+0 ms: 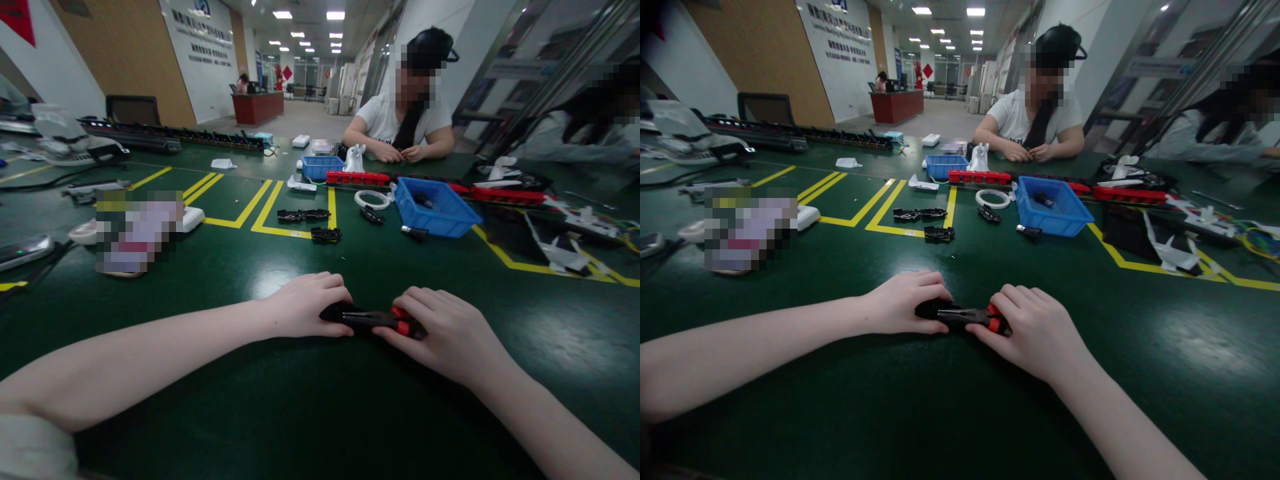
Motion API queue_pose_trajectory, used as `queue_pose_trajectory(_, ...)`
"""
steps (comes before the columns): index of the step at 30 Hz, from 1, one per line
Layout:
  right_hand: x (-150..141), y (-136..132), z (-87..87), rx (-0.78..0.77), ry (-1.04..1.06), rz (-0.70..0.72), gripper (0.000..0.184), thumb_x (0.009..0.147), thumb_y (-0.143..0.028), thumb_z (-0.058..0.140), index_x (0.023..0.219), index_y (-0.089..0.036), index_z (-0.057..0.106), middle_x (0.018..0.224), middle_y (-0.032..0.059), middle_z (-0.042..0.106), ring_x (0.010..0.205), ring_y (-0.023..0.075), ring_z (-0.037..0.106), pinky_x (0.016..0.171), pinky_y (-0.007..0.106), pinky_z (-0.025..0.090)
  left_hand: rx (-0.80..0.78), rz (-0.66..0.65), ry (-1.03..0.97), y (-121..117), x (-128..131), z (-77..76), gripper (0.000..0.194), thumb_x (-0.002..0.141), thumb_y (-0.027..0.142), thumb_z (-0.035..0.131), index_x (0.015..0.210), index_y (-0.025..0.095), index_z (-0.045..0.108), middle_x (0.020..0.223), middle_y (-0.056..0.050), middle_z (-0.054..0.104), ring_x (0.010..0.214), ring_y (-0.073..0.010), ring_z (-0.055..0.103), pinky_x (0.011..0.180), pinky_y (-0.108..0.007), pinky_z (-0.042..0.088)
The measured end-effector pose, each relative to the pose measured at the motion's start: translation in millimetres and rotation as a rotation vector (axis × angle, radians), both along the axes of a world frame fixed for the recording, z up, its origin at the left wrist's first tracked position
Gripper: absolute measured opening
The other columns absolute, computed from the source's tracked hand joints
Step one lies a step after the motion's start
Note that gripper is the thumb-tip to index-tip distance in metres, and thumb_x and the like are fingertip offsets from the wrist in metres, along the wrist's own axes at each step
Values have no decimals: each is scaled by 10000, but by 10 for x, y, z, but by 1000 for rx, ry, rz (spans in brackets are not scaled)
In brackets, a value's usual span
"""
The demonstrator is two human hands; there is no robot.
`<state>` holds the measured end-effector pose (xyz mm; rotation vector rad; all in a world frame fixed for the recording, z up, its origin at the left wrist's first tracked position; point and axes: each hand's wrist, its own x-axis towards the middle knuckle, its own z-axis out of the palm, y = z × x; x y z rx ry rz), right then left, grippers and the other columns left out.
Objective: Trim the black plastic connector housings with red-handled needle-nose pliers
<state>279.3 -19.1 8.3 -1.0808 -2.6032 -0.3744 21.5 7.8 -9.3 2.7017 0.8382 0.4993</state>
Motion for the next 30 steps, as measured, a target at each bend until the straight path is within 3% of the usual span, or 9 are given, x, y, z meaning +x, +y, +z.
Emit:
queue_pose_trajectory(18, 14, -30, 54, -13, -25, 6, 387, 911, -526, 501, 748, -185, 585, 703, 42, 597, 581, 142, 510, 558, 286, 347, 23, -18, 52, -2, 22, -10, 441, 878, 522, 630, 1152, 178, 608, 993, -45, 627, 833, -189, 613, 677, -285, 453)
queue_pose_trajectory(30, 11, -28, 63, -13, 19, 9, 338, 896, -493, 536, 807, -178, 618, 773, 67, 651, 650, 165, 586, 588, 290, 411, 35, -35, 69, 15, 26, -35, 519, 891, 519, 610, 1255, 150, 583, 1013, -77, 671, 921, -218, 650, 783, -314, 491)
